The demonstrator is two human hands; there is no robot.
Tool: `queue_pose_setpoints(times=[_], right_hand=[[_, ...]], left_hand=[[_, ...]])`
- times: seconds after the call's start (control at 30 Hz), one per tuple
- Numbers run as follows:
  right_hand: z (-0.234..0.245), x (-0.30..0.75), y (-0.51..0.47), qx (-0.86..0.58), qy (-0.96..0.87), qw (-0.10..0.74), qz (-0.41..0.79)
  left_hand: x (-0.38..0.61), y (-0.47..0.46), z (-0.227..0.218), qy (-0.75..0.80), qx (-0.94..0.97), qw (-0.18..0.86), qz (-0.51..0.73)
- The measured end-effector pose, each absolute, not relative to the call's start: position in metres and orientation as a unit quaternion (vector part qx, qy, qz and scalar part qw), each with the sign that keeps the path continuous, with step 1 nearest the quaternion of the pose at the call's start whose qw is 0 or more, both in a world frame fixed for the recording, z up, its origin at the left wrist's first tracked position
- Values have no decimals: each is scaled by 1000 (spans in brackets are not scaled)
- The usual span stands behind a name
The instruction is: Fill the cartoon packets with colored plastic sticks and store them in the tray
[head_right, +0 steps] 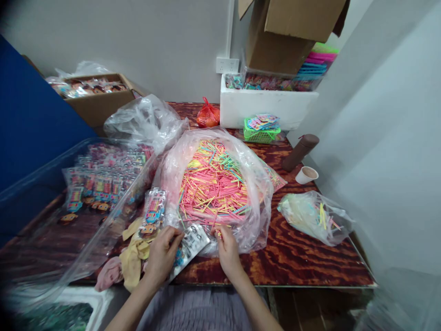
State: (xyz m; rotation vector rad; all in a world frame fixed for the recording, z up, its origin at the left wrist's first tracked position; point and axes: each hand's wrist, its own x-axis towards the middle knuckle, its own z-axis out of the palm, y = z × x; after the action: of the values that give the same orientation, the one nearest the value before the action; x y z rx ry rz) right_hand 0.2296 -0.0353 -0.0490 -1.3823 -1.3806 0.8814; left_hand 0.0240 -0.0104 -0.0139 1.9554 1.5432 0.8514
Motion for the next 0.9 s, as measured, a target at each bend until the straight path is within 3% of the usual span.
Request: queue_pose_setpoints(times=[0.4,0.6,0.9], right_hand=[[-53,230,-36,-565,-564,486,356],[-54,230,-36,-563,-572,483,350],[-49,227,-37,-574,-543,495,363]], left_hand=[[14,2,-4,565,737,177,327],[11,7,-8,538,758,210,302],[2,7,14,554,687,245,400]])
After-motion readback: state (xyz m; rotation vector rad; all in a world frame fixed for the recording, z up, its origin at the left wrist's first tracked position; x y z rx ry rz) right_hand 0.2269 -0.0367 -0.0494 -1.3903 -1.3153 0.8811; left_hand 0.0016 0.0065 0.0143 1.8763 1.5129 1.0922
